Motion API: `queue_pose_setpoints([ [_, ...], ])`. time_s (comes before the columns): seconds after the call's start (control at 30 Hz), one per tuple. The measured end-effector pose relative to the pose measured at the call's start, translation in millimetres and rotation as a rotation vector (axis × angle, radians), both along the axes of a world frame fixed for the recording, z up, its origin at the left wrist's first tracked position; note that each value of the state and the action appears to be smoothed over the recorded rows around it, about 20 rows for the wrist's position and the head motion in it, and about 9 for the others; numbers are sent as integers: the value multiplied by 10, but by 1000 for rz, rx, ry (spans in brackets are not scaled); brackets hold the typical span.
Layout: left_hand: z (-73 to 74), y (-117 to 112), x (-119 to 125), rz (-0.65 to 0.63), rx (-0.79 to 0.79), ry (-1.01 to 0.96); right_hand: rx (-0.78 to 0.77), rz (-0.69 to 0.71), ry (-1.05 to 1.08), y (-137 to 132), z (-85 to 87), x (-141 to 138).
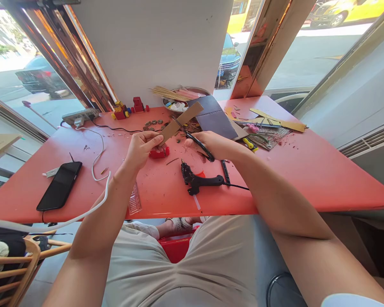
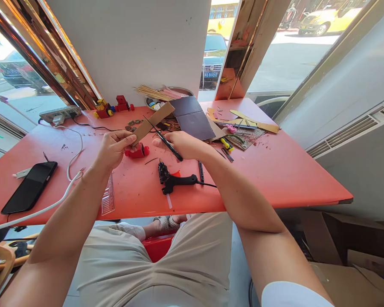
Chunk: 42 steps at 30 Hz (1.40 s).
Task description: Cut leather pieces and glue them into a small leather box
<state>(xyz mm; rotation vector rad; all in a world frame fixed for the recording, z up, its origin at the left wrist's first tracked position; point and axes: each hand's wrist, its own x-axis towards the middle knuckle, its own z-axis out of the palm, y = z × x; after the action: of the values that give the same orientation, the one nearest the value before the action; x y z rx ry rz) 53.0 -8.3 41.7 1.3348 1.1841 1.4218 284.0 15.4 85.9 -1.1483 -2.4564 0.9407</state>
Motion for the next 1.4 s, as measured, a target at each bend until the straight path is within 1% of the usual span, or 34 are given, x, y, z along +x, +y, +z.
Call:
queue_pose_setpoints([
  [0.1,0,3,6,5,13,-16,61,-7,12,9,-24,-11],
  [0.2,2,9,8,12,32,-29,78,-23,25,16,-41,-23],
  [0.4,7,26,13,34,25,-37,154,-74,79,-14,-30,-78],
  [0.57,7,27,24,15,12,-28,28,-154,172,-32,-44,-121],
  [0.67,5,22,45,1,-2,-57,3,-223,210,-5,-51,-110],
  [0.77,0,22,57,18,-20,-114,76,-242,105,14,-38,-78],
  [0.9,-16,30,20,25,-44,-146,244,-199,-203,-60,8,-95],
  [0.97,-23,35,-11,17,-47,-145,297,-208,-334,-127,38,-137],
  [1.03,-30,40,-33,6,-46,-138,343,-234,-416,-185,66,-179],
  [1.2,-39,49,-34,-13,-43,-126,456,-272,-497,-241,97,-227],
  [1.4,-54,53,-20,-11,-29,-126,444,-293,-561,-267,125,-252],
])
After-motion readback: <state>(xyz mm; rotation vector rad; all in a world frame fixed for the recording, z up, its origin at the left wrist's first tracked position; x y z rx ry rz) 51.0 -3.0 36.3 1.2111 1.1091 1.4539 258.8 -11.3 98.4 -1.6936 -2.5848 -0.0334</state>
